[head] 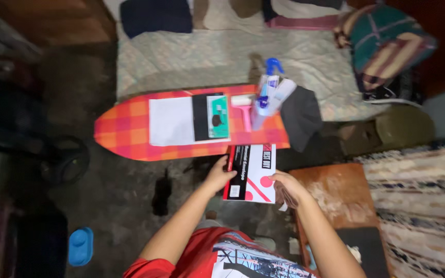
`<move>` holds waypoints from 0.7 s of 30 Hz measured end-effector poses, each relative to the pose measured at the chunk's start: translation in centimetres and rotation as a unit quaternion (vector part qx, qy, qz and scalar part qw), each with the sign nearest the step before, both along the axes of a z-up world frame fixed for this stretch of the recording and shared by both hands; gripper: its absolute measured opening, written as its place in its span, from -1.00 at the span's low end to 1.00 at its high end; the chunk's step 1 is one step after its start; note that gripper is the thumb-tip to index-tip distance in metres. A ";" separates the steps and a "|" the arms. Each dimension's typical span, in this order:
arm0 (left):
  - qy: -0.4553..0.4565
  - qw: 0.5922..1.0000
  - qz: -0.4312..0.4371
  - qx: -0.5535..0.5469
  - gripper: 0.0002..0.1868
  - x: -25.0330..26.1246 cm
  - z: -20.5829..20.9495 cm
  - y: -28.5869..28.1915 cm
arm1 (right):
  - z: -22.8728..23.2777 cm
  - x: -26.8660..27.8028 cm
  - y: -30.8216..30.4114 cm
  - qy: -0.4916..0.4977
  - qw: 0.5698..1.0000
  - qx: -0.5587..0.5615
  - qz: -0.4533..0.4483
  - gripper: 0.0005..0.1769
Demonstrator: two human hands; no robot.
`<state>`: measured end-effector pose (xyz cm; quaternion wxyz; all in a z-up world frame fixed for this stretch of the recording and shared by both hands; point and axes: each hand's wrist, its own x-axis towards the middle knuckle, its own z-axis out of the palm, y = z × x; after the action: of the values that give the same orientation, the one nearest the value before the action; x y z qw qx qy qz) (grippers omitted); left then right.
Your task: The person wipes the surfaces of several items on a table with a cloth, including a notebook, a small box, a power adapter, and a laptop. They then move the cleaned items to an ironing board.
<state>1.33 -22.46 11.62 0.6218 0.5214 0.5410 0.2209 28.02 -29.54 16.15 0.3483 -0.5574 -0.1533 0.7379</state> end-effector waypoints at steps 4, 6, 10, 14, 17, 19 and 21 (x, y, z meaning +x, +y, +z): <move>-0.243 0.938 0.107 -0.221 -0.35 -9.3 -1.0 3.2 | -0.3 -7.1 6.5 -0.001 0.996 0.025 0.085 -0.61; -0.244 0.948 0.140 -0.147 -0.35 -12.6 -2.2 4.6 | -1.5 -9.4 8.9 -0.003 0.993 0.052 0.108 -0.63; -0.005 0.975 0.203 0.090 -0.29 -18.1 -6.5 9.1 | -4.0 -11.1 12.9 -0.068 0.980 0.148 0.114 -0.61; 0.099 0.953 0.230 0.168 -0.27 -21.3 -10.9 15.0 | -4.4 -11.0 14.2 0.008 0.995 0.088 0.042 -0.63; 0.168 0.942 0.214 0.196 -0.25 -21.5 -12.6 18.5 | -3.6 -10.9 14.6 -0.006 0.996 0.070 0.048 -0.62; 0.232 0.938 0.207 0.154 -0.25 -21.3 -13.2 19.7 | -3.2 -11.0 14.7 0.022 0.995 0.079 0.051 -0.63; 0.257 0.933 0.209 0.139 -0.25 -21.0 -13.0 20.2 | -3.0 -11.0 15.0 0.023 0.996 0.074 0.045 -0.64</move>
<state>-19.64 -2.27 -1.34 0.3223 0.5164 0.7434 0.2772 17.05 -14.53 13.15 0.3584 -0.5052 -0.2247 0.7523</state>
